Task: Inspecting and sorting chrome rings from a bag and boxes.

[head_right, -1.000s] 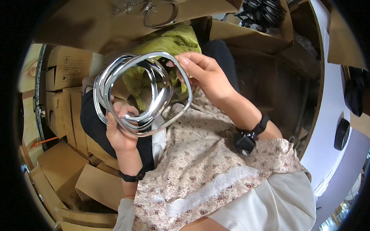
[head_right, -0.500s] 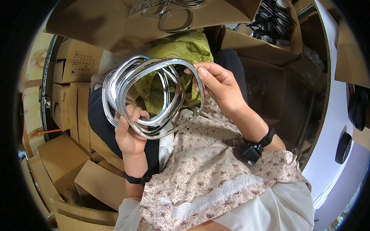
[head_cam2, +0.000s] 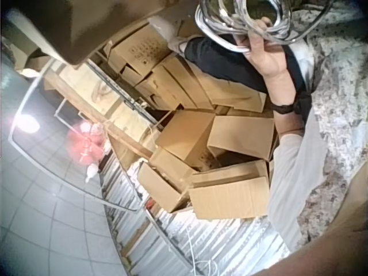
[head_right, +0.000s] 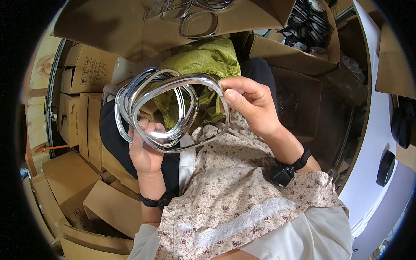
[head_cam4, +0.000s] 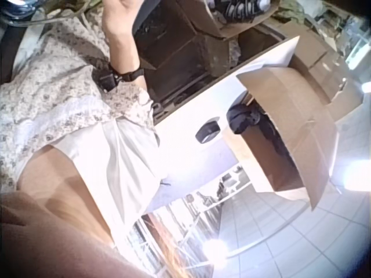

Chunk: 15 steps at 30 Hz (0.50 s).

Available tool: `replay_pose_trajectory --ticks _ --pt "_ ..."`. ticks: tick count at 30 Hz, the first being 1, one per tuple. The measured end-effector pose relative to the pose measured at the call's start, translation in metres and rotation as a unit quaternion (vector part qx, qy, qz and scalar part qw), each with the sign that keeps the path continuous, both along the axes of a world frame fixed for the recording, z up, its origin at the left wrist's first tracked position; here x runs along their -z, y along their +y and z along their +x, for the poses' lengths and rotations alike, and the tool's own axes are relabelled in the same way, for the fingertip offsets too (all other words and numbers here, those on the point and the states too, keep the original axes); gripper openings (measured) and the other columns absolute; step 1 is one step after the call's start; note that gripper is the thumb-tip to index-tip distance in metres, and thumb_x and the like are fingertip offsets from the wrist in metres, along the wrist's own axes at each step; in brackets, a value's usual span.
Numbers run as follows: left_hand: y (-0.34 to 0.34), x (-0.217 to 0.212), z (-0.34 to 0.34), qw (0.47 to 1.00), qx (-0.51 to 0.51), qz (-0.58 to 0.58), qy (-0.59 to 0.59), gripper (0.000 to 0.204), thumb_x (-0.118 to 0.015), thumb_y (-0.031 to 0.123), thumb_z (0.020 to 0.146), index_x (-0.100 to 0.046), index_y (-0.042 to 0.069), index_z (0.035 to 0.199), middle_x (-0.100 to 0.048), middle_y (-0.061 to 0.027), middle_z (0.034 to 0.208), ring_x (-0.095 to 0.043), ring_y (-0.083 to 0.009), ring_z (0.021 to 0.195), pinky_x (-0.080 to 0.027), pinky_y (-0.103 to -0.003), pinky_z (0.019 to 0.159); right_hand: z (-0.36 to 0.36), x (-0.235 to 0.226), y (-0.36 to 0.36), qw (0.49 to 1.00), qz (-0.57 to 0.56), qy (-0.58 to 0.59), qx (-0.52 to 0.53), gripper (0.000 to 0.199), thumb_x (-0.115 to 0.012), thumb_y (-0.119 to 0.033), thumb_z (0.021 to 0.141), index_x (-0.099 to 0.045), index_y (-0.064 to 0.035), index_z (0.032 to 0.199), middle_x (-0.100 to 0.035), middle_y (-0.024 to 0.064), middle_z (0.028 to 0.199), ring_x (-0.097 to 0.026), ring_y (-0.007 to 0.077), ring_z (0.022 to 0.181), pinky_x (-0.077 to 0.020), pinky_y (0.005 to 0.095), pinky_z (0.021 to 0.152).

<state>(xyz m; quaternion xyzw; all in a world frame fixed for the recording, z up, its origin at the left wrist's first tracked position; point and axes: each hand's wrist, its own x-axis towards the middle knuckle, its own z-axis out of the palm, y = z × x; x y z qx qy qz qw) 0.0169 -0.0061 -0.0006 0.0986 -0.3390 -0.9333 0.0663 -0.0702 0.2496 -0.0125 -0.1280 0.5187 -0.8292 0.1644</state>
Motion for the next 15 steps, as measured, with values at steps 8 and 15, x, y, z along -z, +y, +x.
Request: replay_pose_trajectory --ticks 8,15 --pt "-0.0045 0.0063 -0.0013 1.0 -0.005 -0.001 0.01 0.043 -0.068 0.012 0.087 -0.053 0.006 0.126 -0.063 -0.0046 0.095 -0.061 -0.0152 0.089 -0.047 -0.037 0.09 0.0015 0.0007 -0.0008 0.999 -0.021 0.047 -0.013 0.024 -0.062 -0.009 0.092 -0.061 0.0021 0.113 -0.064 0.0052 0.09 -0.059 0.0107 0.078 -0.0486 0.0256 0.071" --pt "-0.0062 0.0047 0.0013 0.999 -0.019 -0.031 0.014 0.044 -0.069 0.012 0.086 -0.053 0.005 0.126 -0.063 -0.0047 0.093 -0.059 -0.0151 0.084 -0.046 -0.036 0.086 0.0002 -0.0016 -0.0041 0.998 0.02 0.064 -0.022 0.027 -0.06 -0.011 0.094 -0.06 0.0012 0.117 -0.064 0.0034 0.089 -0.058 0.0096 0.079 -0.0479 0.0243 0.073"
